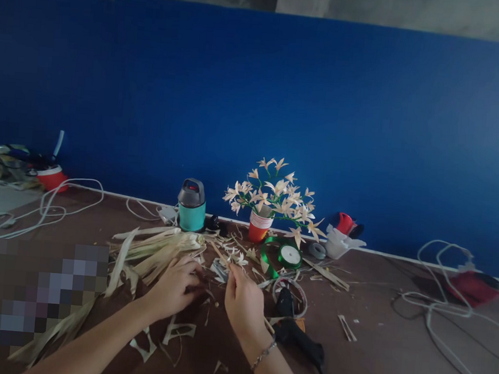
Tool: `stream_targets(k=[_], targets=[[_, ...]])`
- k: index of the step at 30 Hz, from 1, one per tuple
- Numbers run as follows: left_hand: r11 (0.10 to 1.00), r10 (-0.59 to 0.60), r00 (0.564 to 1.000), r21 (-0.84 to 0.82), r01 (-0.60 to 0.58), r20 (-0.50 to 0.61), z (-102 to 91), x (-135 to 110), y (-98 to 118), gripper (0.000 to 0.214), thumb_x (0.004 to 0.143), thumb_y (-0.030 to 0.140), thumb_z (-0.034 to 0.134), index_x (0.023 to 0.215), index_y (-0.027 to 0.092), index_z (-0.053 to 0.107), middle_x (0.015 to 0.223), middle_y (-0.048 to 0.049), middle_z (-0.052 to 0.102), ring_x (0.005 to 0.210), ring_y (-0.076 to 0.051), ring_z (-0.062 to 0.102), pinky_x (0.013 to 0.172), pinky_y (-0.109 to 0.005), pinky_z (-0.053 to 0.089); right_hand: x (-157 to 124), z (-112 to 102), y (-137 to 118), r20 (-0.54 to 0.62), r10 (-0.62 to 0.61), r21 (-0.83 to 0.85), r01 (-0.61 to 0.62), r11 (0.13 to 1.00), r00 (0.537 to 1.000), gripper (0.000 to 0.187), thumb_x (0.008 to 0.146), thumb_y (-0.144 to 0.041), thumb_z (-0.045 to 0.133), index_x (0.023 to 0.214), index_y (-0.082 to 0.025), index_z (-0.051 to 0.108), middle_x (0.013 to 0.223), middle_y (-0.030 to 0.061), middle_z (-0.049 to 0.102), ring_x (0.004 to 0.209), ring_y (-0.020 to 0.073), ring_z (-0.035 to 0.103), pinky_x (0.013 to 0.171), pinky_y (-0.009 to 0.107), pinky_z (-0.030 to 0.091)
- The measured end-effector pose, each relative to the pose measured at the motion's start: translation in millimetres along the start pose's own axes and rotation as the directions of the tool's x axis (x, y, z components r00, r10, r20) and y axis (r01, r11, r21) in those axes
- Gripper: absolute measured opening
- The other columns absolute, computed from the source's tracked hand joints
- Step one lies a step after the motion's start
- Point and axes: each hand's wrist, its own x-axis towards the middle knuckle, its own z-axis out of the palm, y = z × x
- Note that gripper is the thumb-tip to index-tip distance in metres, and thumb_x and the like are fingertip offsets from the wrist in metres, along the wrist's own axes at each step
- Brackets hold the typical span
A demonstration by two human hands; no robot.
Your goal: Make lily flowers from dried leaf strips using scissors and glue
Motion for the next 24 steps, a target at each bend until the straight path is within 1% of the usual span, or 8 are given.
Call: stream_targets(k=[4, 11, 13, 15, 17, 20, 22, 24], targets=[[0.999, 0.015, 1.000, 0.048, -0.015, 0.005, -1.2, -1.3, 3.7, 0.015, 0.079, 0.023, 0.058, 0.071, 0.021, 0.070, 0.092, -0.0042, 0.064, 0.096, -0.026, 0.050, 0.078, -0.040, 0.033, -0.2, -0.3, 0.1, 0.017, 0.017, 0.010, -0.018, 1.000, 1.000, 0.030, 0.088, -0.018, 0.037, 0.104, -0.017, 0.063, 0.093, 0.0089, 0.072, 0.083, 0.0210, 0.068, 0.072, 0.027, 0.050], [0.999, -0.028, 0.998, -0.033, 0.026, -0.056, 5.7, -0.4, 0.1, 0.008, 0.071, 0.022, 0.068, 0.079, 0.024, 0.071, 0.092, -0.0028, 0.065, 0.096, -0.026, 0.052, 0.079, -0.039, 0.036, 2.4, -2.9, 1.8, 0.018, 0.046, 0.029, -0.046, 0.999, 0.999, 0.029, 0.088, -0.020, 0.038, 0.102, -0.017, 0.062, 0.091, 0.0081, 0.072, 0.081, 0.0202, 0.067, 0.069, 0.025, 0.047], [0.998, -0.024, 0.994, -0.058, 0.018, -0.103, 7.5, -0.2, -1.3, 0.013, 0.072, 0.017, 0.066, 0.082, 0.024, 0.070, 0.091, -0.0031, 0.066, 0.095, -0.026, 0.053, 0.079, -0.039, 0.038, 3.6, -5.1, 1.5, 0.068, 0.071, 0.010, -0.072, 0.997, 0.995, 0.024, 0.086, -0.022, 0.042, 0.097, -0.017, 0.063, 0.086, 0.0076, 0.072, 0.077, 0.0202, 0.067, 0.067, 0.025, 0.046], [0.995, -0.031, 0.980, -0.102, 0.011, -0.198, 8.0, 0.3, -3.7, 0.018, 0.076, 0.012, 0.059, 0.086, 0.023, 0.069, 0.089, -0.0035, 0.066, 0.093, -0.024, 0.054, 0.080, -0.039, 0.040, 4.5, -6.9, -0.4, 0.164, 0.100, -0.042, -0.094, 0.995, 0.981, 0.019, 0.084, -0.022, 0.047, 0.093, -0.017, 0.064, 0.080, 0.0067, 0.072, 0.075, 0.0200, 0.067, 0.064, 0.024, 0.044], [0.986, -0.086, 0.937, -0.167, 0.030, -0.340, 7.1, 0.9, -7.7, 0.022, 0.079, 0.010, 0.052, 0.088, 0.022, 0.069, 0.088, -0.0044, 0.067, 0.090, -0.022, 0.056, 0.081, -0.038, 0.042, 5.0, -7.4, -4.2, 0.256, 0.130, -0.114, -0.103, 0.988, 0.958, 0.018, 0.082, -0.019, 0.050, 0.093, -0.019, 0.064, 0.079, 0.0061, 0.072, 0.076, 0.0201, 0.067, 0.063, 0.023, 0.042], [0.958, -0.219, 0.816, -0.275, 0.077, -0.535, 4.4, 1.0, -15.0, 0.025, 0.082, 0.010, 0.047, 0.089, 0.021, 0.067, 0.089, -0.0052, 0.067, 0.089, -0.022, 0.058, 0.080, -0.037, 0.044, 5.5, -4.8, -11.3, 0.322, 0.170, -0.227, -0.099, 0.969, 0.931, 0.016, 0.083, -0.021, 0.051, 0.093, -0.022, 0.064, 0.081, 0.0055, 0.072, 0.078, 0.0208, 0.067, 0.061, 0.024, 0.040], [0.944, -0.269, 0.750, -0.321, 0.080, -0.605, 2.7, 0.3, -19.0, 0.026, 0.081, 0.009, 0.045, 0.089, 0.021, 0.067, 0.089, -0.0049, 0.066, 0.090, -0.022, 0.057, 0.081, -0.036, 0.045, 5.9, -1.8, -15.4, 0.342, 0.181, -0.286, -0.082, 0.955, 0.922, 0.014, 0.084, -0.023, 0.051, 0.091, -0.022, 0.064, 0.079, 0.0056, 0.072, 0.076, 0.0213, 0.068, 0.058, 0.024, 0.039], [0.939, -0.282, 0.712, -0.338, 0.067, -0.643, 1.7, -0.9, -21.0, 0.027, 0.080, 0.008, 0.044, 0.087, 0.021, 0.067, 0.088, -0.0043, 0.066, 0.090, -0.021, 0.057, 0.082, -0.036, 0.044, 6.5, 1.3, -18.2, 0.363, 0.168, -0.323, -0.045, 0.945, 0.916, 0.014, 0.084, -0.024, 0.051, 0.092, -0.020, 0.062, 0.078, 0.0064, 0.072, 0.073, 0.0216, 0.068, 0.057, 0.025, 0.038]])
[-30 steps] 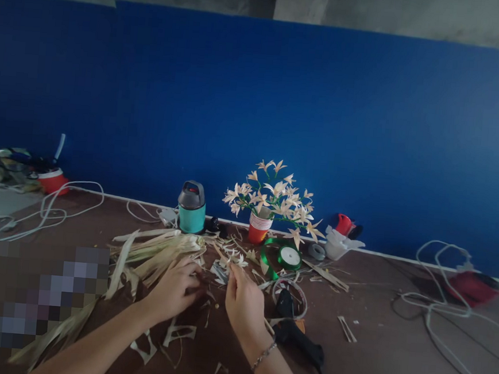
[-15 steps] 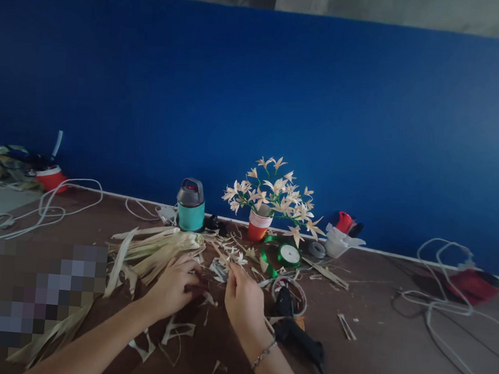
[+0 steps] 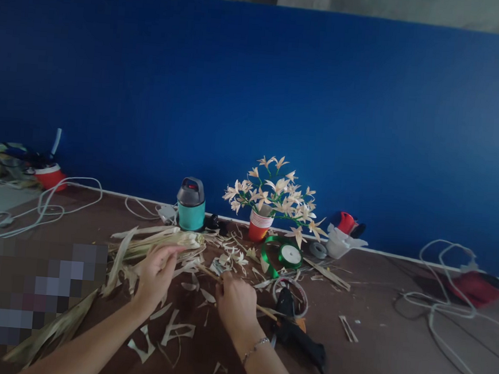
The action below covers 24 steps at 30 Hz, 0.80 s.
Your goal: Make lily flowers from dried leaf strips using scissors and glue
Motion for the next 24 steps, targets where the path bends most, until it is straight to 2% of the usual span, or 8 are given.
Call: stream_targets(k=[7, 12, 15, 18, 21, 24], targets=[[1.000, 0.012, 1.000, -0.026, -0.012, -0.013, -1.1, -2.4, 2.1, 0.028, 0.079, 0.007, 0.043, 0.085, 0.021, 0.066, 0.085, -0.0033, 0.065, 0.089, -0.021, 0.056, 0.081, -0.035, 0.045, 9.8, 5.7, -4.2, 0.010, -0.058, -0.085, 0.059, 0.995, 0.998, 0.016, 0.084, -0.017, 0.047, 0.085, -0.015, 0.063, 0.076, 0.0107, 0.071, 0.071, 0.0216, 0.067, 0.055, 0.025, 0.039], [0.999, 0.012, 1.000, -0.039, -0.012, 0.004, 0.5, -4.1, 5.0, 0.026, 0.081, 0.009, 0.044, 0.084, 0.021, 0.066, 0.084, -0.0038, 0.065, 0.087, -0.021, 0.057, 0.078, -0.034, 0.045, 13.9, 2.7, 0.3, -0.020, -0.042, -0.086, 0.040, 0.996, 0.999, 0.016, 0.083, -0.019, 0.047, 0.087, -0.017, 0.062, 0.076, 0.0083, 0.071, 0.071, 0.0213, 0.067, 0.058, 0.025, 0.040], [0.999, 0.014, 1.000, -0.040, -0.014, -0.003, 0.8, -4.1, 6.0, 0.026, 0.081, 0.009, 0.044, 0.084, 0.021, 0.067, 0.084, -0.0038, 0.066, 0.086, -0.021, 0.058, 0.078, -0.034, 0.045, 14.2, -0.1, 1.8, -0.016, -0.077, -0.073, 0.075, 0.995, 0.997, 0.017, 0.083, -0.022, 0.048, 0.089, -0.019, 0.063, 0.080, 0.0076, 0.071, 0.075, 0.0208, 0.067, 0.060, 0.024, 0.040], [0.999, 0.008, 0.999, -0.038, -0.009, -0.033, -0.1, -2.8, 5.0, 0.027, 0.080, 0.008, 0.043, 0.083, 0.021, 0.067, 0.083, -0.0038, 0.066, 0.088, -0.021, 0.058, 0.079, -0.034, 0.046, 15.1, 0.5, 0.6, -0.001, -0.101, -0.061, 0.101, 0.993, 0.995, 0.017, 0.081, -0.022, 0.049, 0.083, -0.018, 0.065, 0.076, 0.0089, 0.071, 0.072, 0.0213, 0.067, 0.059, 0.025, 0.040], [0.999, 0.003, 0.999, -0.042, -0.005, -0.054, -1.3, -2.0, 2.8, 0.027, 0.080, 0.008, 0.043, 0.083, 0.021, 0.067, 0.084, -0.0037, 0.066, 0.088, -0.021, 0.058, 0.081, -0.035, 0.045, 15.9, 1.6, 0.2, -0.012, -0.082, -0.036, 0.081, 0.996, 0.997, 0.019, 0.080, -0.018, 0.048, 0.076, -0.016, 0.066, 0.072, 0.0102, 0.070, 0.069, 0.0204, 0.066, 0.058, 0.024, 0.040], [0.998, -0.022, 0.999, -0.057, 0.020, -0.038, -1.5, -2.2, 2.7, 0.025, 0.080, 0.010, 0.044, 0.083, 0.020, 0.067, 0.083, -0.0043, 0.066, 0.087, -0.021, 0.058, 0.080, -0.036, 0.045, 16.1, -1.4, 2.9, -0.058, -0.044, 0.005, 0.044, 0.999, 0.997, 0.019, 0.081, -0.019, 0.048, 0.080, -0.018, 0.066, 0.075, 0.0082, 0.070, 0.070, 0.0179, 0.065, 0.059, 0.023, 0.039]])
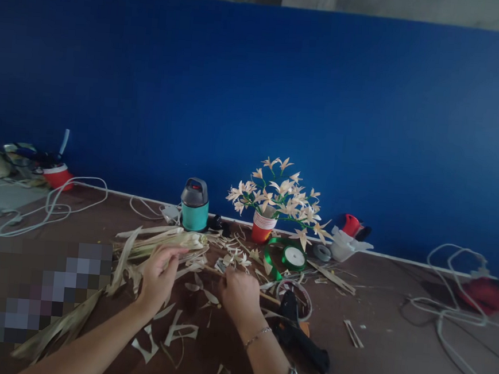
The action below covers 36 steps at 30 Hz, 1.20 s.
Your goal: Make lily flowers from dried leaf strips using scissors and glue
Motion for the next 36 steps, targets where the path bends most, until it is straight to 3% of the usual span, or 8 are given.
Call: stream_targets(k=[3, 7, 9, 13, 22, 27, 31, 36], targets=[[0.997, -0.056, 0.995, -0.039, 0.060, 0.088, 1.5, -0.7, 5.6, 0.020, 0.082, 0.017, 0.049, 0.087, 0.020, 0.068, 0.088, -0.0057, 0.067, 0.091, -0.023, 0.058, 0.082, -0.037, 0.045, 0.9, -7.1, 3.5, -0.082, 0.086, 0.328, -0.055, 0.943, 0.993, 0.022, 0.082, -0.028, 0.049, 0.073, -0.018, 0.066, 0.066, 0.0033, 0.066, 0.063, 0.0148, 0.059, 0.057, 0.022, 0.037], [0.968, -0.126, 0.946, -0.170, 0.182, 0.299, 5.3, -2.8, 20.7, 0.021, 0.083, 0.028, 0.052, 0.094, 0.021, 0.069, 0.096, -0.0066, 0.068, 0.096, -0.023, 0.059, 0.086, -0.036, 0.045, 1.0, -19.2, 1.9, 0.028, 0.207, 0.901, -0.115, 0.418, 0.978, 0.026, 0.072, -0.037, 0.060, 0.060, -0.015, 0.061, 0.051, -0.0028, 0.049, 0.049, 0.0102, 0.041, 0.048, 0.022, 0.031], [0.950, -0.139, 0.921, -0.214, 0.228, 0.365, 7.4, -4.7, 28.3, 0.019, 0.081, 0.031, 0.056, 0.089, 0.021, 0.070, 0.094, -0.0061, 0.068, 0.093, -0.022, 0.060, 0.084, -0.034, 0.046, -0.8, -25.4, -2.4, 0.128, 0.205, 0.960, -0.173, 0.219, 0.970, 0.026, 0.066, -0.040, 0.065, 0.061, -0.014, 0.062, 0.048, -0.0053, 0.042, 0.046, 0.0078, 0.032, 0.045, 0.022, 0.026], [0.927, -0.199, 0.867, -0.199, 0.318, 0.457, 10.6, -8.8, 37.6, 0.014, 0.075, 0.030, 0.061, 0.078, 0.019, 0.070, 0.080, -0.0043, 0.067, 0.081, -0.020, 0.061, 0.076, -0.030, 0.046, -4.5, -30.3, -11.1, 0.211, 0.206, 0.969, -0.233, 0.087, 0.955, 0.029, 0.061, -0.042, 0.069, 0.062, -0.014, 0.063, 0.044, -0.0080, 0.034, 0.044, 0.0061, 0.024, 0.044, 0.021, 0.022], [0.846, -0.342, 0.808, -0.217, 0.487, 0.479, 15.0, -11.3, 32.5, 0.020, 0.079, 0.033, 0.052, 0.068, 0.018, 0.060, 0.059, 0.0019, 0.056, 0.061, -0.016, 0.054, 0.057, -0.024, 0.040, -1.7, -24.0, -3.8, 0.189, 0.047, 0.955, -0.195, 0.223, 0.981, 0.039, 0.071, -0.051, 0.061, 0.071, -0.012, 0.066, 0.048, -0.0065, 0.037, 0.046, 0.0073, 0.031, 0.044, 0.021, 0.028], [0.838, -0.321, 0.811, -0.253, 0.484, 0.488, 15.7, -12.4, 26.3, 0.015, 0.079, 0.030, 0.052, 0.076, 0.018, 0.061, 0.066, 0.0011, 0.059, 0.064, -0.015, 0.054, 0.059, -0.023, 0.041, -8.3, -32.8, -0.9, 0.325, -0.158, 0.923, -0.277, 0.267, 0.932, 0.049, 0.078, -0.036, 0.057, 0.124, -0.022, 0.053, 0.052, -0.0071, 0.043, 0.047, 0.0085, 0.035, 0.044, 0.019, 0.030], [0.812, -0.357, 0.797, -0.261, 0.523, 0.487, 18.2, -12.6, 26.0, 0.017, 0.076, 0.032, 0.056, 0.076, 0.017, 0.063, 0.059, 0.0018, 0.056, 0.057, -0.014, 0.051, 0.052, -0.023, 0.038, -7.4, -24.5, -1.7, 0.356, -0.182, 0.909, -0.295, 0.293, 0.917, 0.039, 0.079, -0.032, 0.055, 0.116, -0.022, 0.062, 0.046, -0.0079, 0.041, 0.042, 0.0067, 0.033, 0.042, 0.017, 0.030], [0.692, -0.481, 0.743, -0.319, 0.648, 0.465, 20.6, -13.2, 30.5, 0.017, 0.069, 0.032, 0.057, 0.060, 0.017, 0.056, 0.050, 0.0057, 0.046, 0.048, -0.010, 0.041, 0.048, -0.021, 0.031, -5.0, -12.7, -5.3, 0.115, -0.190, 0.905, -0.024, 0.426, 0.975, 0.035, 0.080, -0.020, 0.048, 0.110, -0.019, 0.067, 0.072, 0.0023, 0.070, 0.075, 0.0174, 0.063, 0.073, 0.031, 0.051]])
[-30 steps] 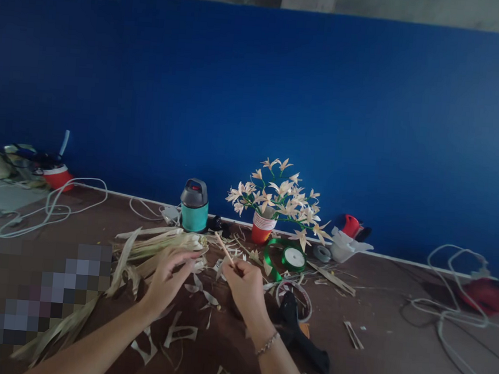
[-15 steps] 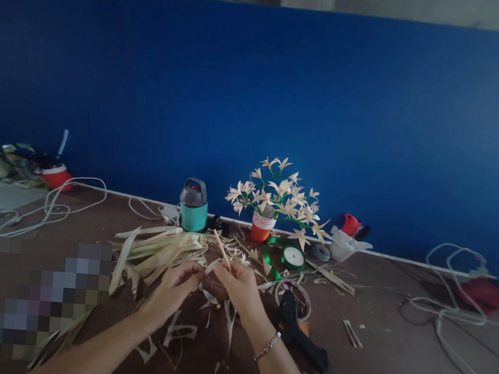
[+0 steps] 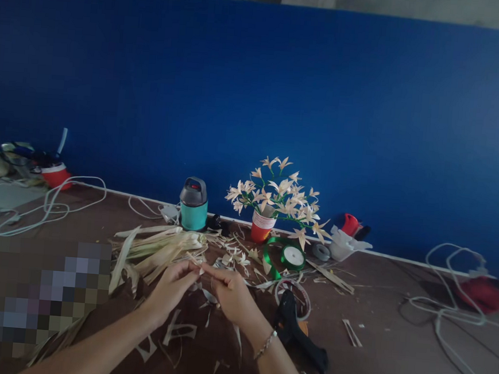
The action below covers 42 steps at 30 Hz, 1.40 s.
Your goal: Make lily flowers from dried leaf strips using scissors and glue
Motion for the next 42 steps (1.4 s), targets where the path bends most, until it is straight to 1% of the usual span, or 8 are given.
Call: stream_targets(k=[4, 13, 18, 21, 26, 35, 39, 42], targets=[[0.998, -0.036, 0.998, -0.048, 0.033, -0.056, 1.7, -1.7, 1.5, 0.019, 0.066, 0.030, 0.058, 0.054, 0.017, 0.052, 0.050, 0.0055, 0.043, 0.049, -0.010, 0.039, 0.048, -0.021, 0.029, -5.4, 5.6, 0.5, -0.020, -0.186, -0.393, 0.163, 0.905, 0.982, 0.053, 0.077, -0.003, 0.038, 0.122, -0.024, 0.058, 0.110, 0.0048, 0.068, 0.105, 0.0183, 0.060, 0.093, 0.033, 0.044], [0.994, -0.096, 0.993, -0.055, 0.093, -0.063, 3.5, -3.8, 4.9, 0.024, 0.067, 0.033, 0.060, 0.052, 0.016, 0.053, 0.048, 0.0057, 0.044, 0.048, -0.010, 0.040, 0.048, -0.021, 0.029, -10.0, 5.8, -0.5, -0.141, -0.098, -0.922, -0.095, 0.375, 0.985, 0.067, 0.076, -0.003, 0.045, 0.135, -0.034, 0.039, 0.094, 0.0068, 0.066, 0.068, 0.0167, 0.065, 0.058, 0.022, 0.049], [0.995, -0.100, 0.993, 0.023, 0.101, -0.065, 1.2, -3.0, 5.7, 0.025, 0.069, 0.039, 0.062, 0.059, 0.016, 0.061, 0.054, 0.0037, 0.054, 0.051, -0.011, 0.046, 0.048, -0.021, 0.032, -0.9, -24.9, 0.1, -0.376, -0.139, -0.649, -0.153, 0.745, 0.916, 0.048, 0.084, -0.010, 0.036, 0.128, -0.025, 0.051, 0.087, 0.0070, 0.066, 0.077, 0.0173, 0.061, 0.065, 0.024, 0.046], [0.996, -0.085, 0.994, 0.031, 0.087, -0.065, -0.2, -0.3, 2.3, 0.028, 0.069, 0.045, 0.061, 0.068, 0.017, 0.063, 0.054, 0.0045, 0.052, 0.048, -0.011, 0.045, 0.044, -0.020, 0.031, -1.9, -25.4, -7.1, -0.171, 0.104, -0.120, -0.126, 0.985, 0.980, 0.047, 0.087, -0.025, 0.037, 0.134, -0.019, 0.042, 0.057, -0.0021, 0.053, 0.049, 0.0115, 0.047, 0.046, 0.020, 0.036], [0.993, 0.079, 0.997, 0.095, -0.077, -0.020, -2.6, 2.1, 2.0, 0.023, 0.070, 0.039, 0.061, 0.067, 0.016, 0.062, 0.057, 0.0013, 0.056, 0.057, -0.015, 0.051, 0.053, -0.023, 0.038, -7.7, -9.2, -10.9, 0.228, 0.217, 0.248, -0.272, 0.930, 0.949, 0.063, 0.082, -0.029, 0.052, 0.140, -0.023, 0.030, 0.048, -0.0098, 0.039, 0.043, 0.0067, 0.032, 0.041, 0.015, 0.023], [0.999, -0.039, 0.998, -0.016, 0.039, -0.041, 3.2, -6.3, 10.1, 0.023, 0.069, 0.034, 0.059, 0.055, 0.017, 0.054, 0.051, 0.0044, 0.045, 0.051, -0.011, 0.042, 0.050, -0.022, 0.031, -0.8, -1.1, 5.0, -0.022, -0.206, -0.372, 0.183, 0.910, 0.978, 0.052, 0.076, -0.004, 0.039, 0.121, -0.023, 0.058, 0.106, 0.0057, 0.069, 0.100, 0.0183, 0.061, 0.092, 0.033, 0.044], [0.996, -0.014, 0.999, 0.093, 0.017, -0.035, -5.5, -2.2, 12.3, 0.025, 0.073, 0.038, 0.058, 0.060, 0.016, 0.060, 0.057, 0.0009, 0.056, 0.058, -0.014, 0.050, 0.055, -0.024, 0.036, 0.7, -25.6, 19.3, -0.248, -0.272, -0.645, 0.051, 0.763, 0.930, 0.056, 0.076, -0.002, 0.037, 0.126, -0.024, 0.054, 0.105, 0.0080, 0.069, 0.100, 0.0201, 0.061, 0.091, 0.035, 0.045], [0.976, 0.088, 0.996, 0.203, -0.081, -0.026, -15.7, 8.0, 8.8, 0.024, 0.074, 0.038, 0.058, 0.067, 0.016, 0.064, 0.066, -0.0019, 0.063, 0.065, -0.017, 0.055, 0.060, -0.026, 0.039, 4.2, -39.9, 23.7, -0.359, -0.307, -0.549, 0.066, 0.833, 0.881, 0.047, 0.084, -0.013, 0.037, 0.127, -0.023, 0.052, 0.109, 0.0080, 0.067, 0.106, 0.0208, 0.058, 0.091, 0.034, 0.044]])
